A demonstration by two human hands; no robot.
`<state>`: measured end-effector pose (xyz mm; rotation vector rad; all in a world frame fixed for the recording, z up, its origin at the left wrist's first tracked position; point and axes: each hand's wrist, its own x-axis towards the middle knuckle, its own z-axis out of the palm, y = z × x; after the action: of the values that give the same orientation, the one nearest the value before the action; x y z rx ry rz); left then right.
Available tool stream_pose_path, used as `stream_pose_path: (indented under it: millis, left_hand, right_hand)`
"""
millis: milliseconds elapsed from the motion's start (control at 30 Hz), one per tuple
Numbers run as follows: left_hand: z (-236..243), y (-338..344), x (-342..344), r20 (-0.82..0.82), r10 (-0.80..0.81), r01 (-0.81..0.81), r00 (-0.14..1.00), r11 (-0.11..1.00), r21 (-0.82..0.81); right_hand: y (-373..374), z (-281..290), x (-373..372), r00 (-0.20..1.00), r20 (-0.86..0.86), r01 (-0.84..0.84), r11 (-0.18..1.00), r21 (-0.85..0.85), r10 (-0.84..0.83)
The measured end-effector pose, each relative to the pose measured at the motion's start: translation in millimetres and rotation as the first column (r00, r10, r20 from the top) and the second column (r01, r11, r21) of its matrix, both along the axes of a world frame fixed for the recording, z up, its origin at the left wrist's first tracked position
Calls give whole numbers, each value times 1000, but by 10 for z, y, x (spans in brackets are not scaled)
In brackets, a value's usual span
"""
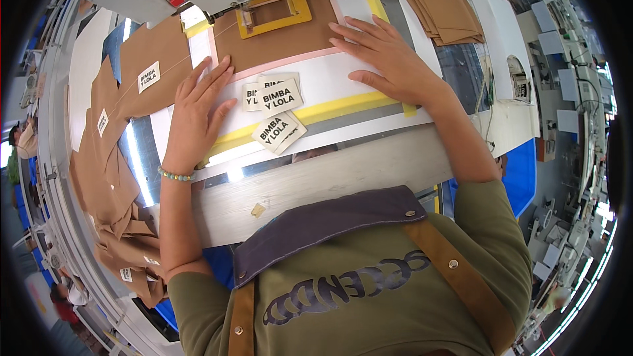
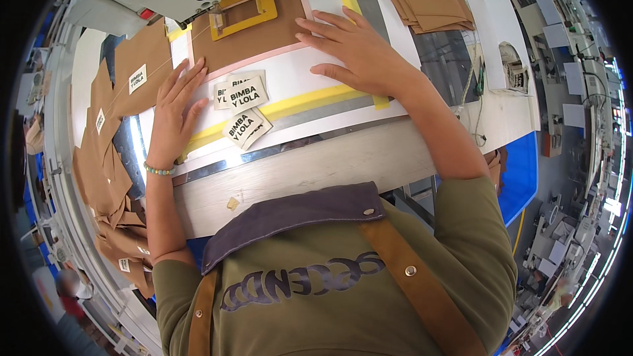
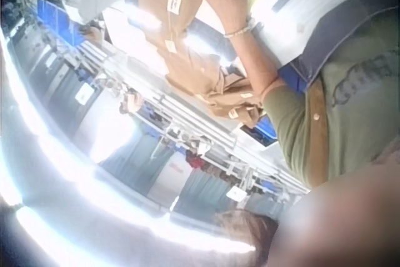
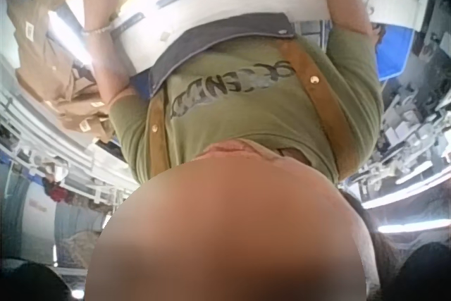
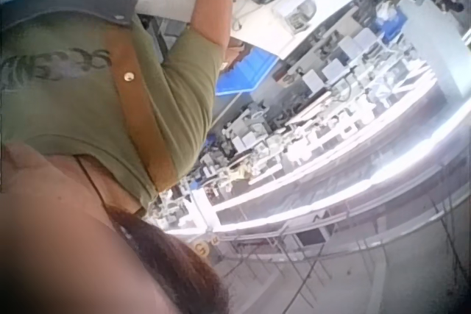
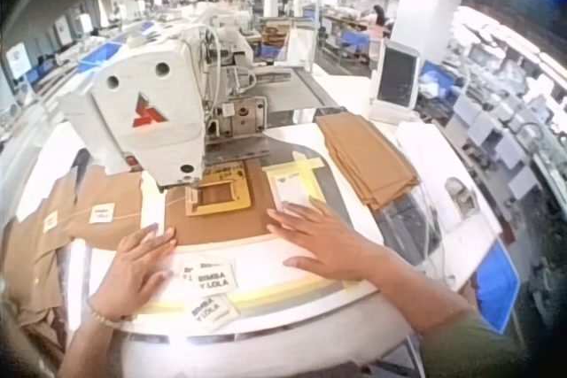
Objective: Sewing textile labels onto pieces of brown leather using an industrial sewing machine.
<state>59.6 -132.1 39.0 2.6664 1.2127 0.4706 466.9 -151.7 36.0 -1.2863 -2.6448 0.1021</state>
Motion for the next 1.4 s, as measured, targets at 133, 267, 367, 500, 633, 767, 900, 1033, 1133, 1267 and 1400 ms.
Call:
stream_pose_path:
  millis: [133, 267, 367, 500, 633, 767, 900, 1033, 1133, 1267, 1400]
  left_hand:
    - [-1, -1, 1, 0, -5, 5, 1000, 1000, 13]
    - [40, 5, -18, 30, -33, 33, 999, 999, 18]
    - [22, 24, -26, 40, -45, 44, 998, 998, 36]
    - [10, 28, -31, 73, -45, 43, 996, 999, 20]
    - [17, 13, -22, 70, -42, 41, 997, 999, 7]
    - [15, -10, -7, 20, -55, 54, 998, 996, 64]
    - [24, -27, 14, -24, -62, 65, 998, 992, 106]
    - [5, -28, 29, -45, -58, 63, 997, 989, 131]
    - [-3, -21, 43, -79, -56, 71, 995, 977, 201]
    - [-5, -27, 30, -35, -42, 47, 999, 982, 181]
    - [27, -14, 1, 36, -48, 44, 998, 994, 101]
  right_hand:
    - [12, -5, 3, 1000, 24, -3, 999, -35, 3]
    - [25, -28, -2, 1000, 0, -12, 1000, 7, 12]
    - [32, -15, 2, 1000, -3, -14, 1000, 9, 14]
    - [37, -39, 3, 1000, -2, -15, 1000, 18, 15]
    - [33, -35, 2, 1000, 10, -7, 1000, 10, 7]
    - [28, -40, 0, 1000, 16, -4, 1000, 13, 4]
    - [19, -51, 5, 1000, 20, -3, 1000, 27, 2]
    - [22, -39, 13, 1000, 0, -8, 1000, 17, 8]
    - [29, -41, 24, 1000, 0, -10, 1000, 9, 10]
    - [30, -36, 7, 999, -20, -25, 999, 25, 26]
    - [2, 55, -160, 1000, 10, -10, 994, 112, 9]
